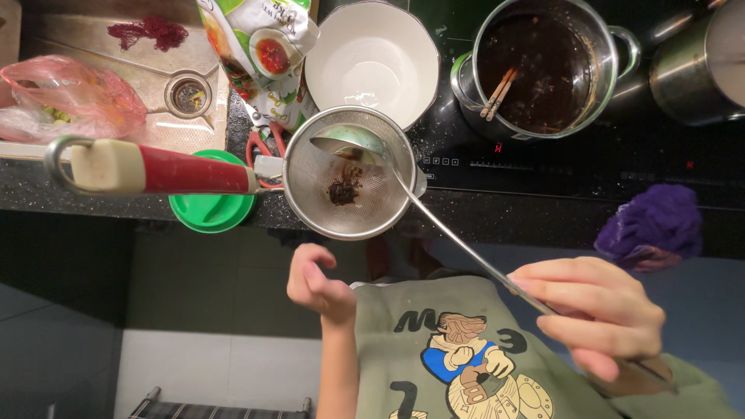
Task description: The person strains a dark liquid from a pot into a bowl using a handheld strainer and a ladle.
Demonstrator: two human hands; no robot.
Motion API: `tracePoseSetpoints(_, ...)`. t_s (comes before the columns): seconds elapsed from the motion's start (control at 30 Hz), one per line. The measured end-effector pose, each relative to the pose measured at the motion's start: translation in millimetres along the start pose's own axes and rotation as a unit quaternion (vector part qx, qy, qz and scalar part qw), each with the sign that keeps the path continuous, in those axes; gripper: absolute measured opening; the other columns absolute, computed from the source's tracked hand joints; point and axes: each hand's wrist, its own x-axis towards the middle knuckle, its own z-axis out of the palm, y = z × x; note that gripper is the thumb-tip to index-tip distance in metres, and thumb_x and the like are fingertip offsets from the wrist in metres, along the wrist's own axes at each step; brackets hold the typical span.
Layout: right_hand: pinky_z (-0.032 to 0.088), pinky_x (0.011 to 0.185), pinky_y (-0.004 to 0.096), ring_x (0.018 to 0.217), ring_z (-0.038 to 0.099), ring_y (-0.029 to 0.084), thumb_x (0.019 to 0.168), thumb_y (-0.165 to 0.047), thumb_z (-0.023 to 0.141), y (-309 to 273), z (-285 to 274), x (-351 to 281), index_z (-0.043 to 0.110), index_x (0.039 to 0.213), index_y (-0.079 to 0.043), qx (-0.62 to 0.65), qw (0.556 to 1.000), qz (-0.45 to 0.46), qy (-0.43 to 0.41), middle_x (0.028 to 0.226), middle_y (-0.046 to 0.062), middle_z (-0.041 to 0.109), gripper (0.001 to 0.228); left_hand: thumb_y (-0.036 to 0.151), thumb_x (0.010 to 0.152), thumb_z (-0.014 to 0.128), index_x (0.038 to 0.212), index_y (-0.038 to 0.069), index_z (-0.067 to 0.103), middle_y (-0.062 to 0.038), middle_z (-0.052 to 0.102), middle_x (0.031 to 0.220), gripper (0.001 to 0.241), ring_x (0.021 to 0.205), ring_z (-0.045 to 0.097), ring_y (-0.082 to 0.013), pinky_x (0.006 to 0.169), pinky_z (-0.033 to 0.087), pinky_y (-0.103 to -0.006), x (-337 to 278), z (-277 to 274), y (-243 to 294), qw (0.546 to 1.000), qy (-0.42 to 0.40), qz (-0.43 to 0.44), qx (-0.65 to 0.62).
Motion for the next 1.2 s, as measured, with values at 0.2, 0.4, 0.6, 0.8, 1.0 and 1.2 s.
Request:
tracePoseSetpoints(0.2, 0.057, 0.039, 0.031, 0.047, 0.064, 0.02, 0.109, -0.058, 0.031, 9.6, 23.8, -24.5, 0.045, 0.081, -0.011, 0.023, 0.894, 0.314, 0.32, 0.079, 0.018, 0.066, 0.056, 0.016, 0.096, 0.045, 0.067, 0.004, 0.055, -0.006, 0.05, 0.06, 0.033, 0.054, 0.052, -0.0235, 0.053, 0.041, -0.0358, -3.4, 12.5, 3.1, 0.956, 0.023, 0.282, -0.072)
tracePoseSetpoints(0.4, 0.055, 0.06, 0.037, 0.062, 0.061, 0.023, 0.125, -0.036, 0.044, 20.2, -1.8, -52.2, 0.049, 0.081, -0.008, 0.183, 0.734, 0.413, 0.507, 0.072, 0.005, 0.058, 0.053, 0.015, 0.089, 0.052, 0.075, 0.0, 0.061, -0.008, 0.052, 0.062, 0.023, 0.054, 0.054, -0.0267, 0.054, 0.045, -0.0392, -13.8, 41.2, 31.3, 0.915, -0.145, 0.359, -0.11)
tracePoseSetpoints(0.6, 0.052, 0.075, 0.035, 0.073, 0.059, 0.027, 0.127, -0.035, 0.043, 27.1, -41.8, -96.6, 0.047, 0.085, -0.005, 0.199, 0.663, 0.418, 0.588, 0.083, 0.01, 0.058, 0.052, 0.012, 0.073, 0.068, 0.082, 0.001, 0.063, -0.009, 0.049, 0.066, 0.015, 0.057, 0.048, -0.028, 0.055, 0.039, -0.0388, -23.3, 101.5, 50.9, 0.898, -0.301, 0.306, -0.092)
tracePoseSetpoints(0.8, 0.059, 0.076, 0.042, 0.071, 0.064, 0.033, 0.118, -0.041, 0.049, 41.1, -75.5, -122.1, 0.05, 0.089, -0.004, 0.071, 0.635, 0.394, 0.661, 0.079, 0.004, 0.049, 0.046, 0.002, 0.087, 0.075, 0.095, 0.004, 0.065, -0.007, 0.056, 0.075, 0.014, 0.066, 0.053, -0.0247, 0.064, 0.044, -0.0367, -23.4, 164.6, 63.5, 0.951, -0.272, 0.148, 0.017)
tracePoseSetpoints(1.0, 0.061, 0.072, 0.047, 0.068, 0.065, 0.037, 0.119, -0.046, 0.047, 57.4, -98.6, -155.9, 0.046, 0.085, -0.001, -0.073, 0.699, 0.406, 0.584, 0.08, 0.014, 0.055, 0.056, 0.014, 0.089, 0.079, 0.113, -0.003, 0.061, -0.015, 0.061, 0.09, 0.035, 0.076, 0.058, -0.0284, 0.071, 0.05, -0.039, 4.0, 221.9, 63.1, 0.959, -0.243, 0.113, 0.088)
tracePoseSetpoints(1.2, 0.061, 0.066, 0.048, 0.062, 0.062, 0.037, 0.119, -0.042, 0.044, 78.3, -106.9, -168.8, 0.047, 0.087, 0.0, -0.062, 0.702, 0.416, 0.574, 0.076, 0.017, 0.053, 0.053, 0.014, 0.096, 0.076, 0.11, 0.002, 0.068, -0.009, 0.069, 0.089, 0.019, 0.073, 0.065, -0.0195, 0.067, 0.053, -0.0334, 16.9, 249.1, 44.6, 0.962, -0.235, 0.084, 0.115)
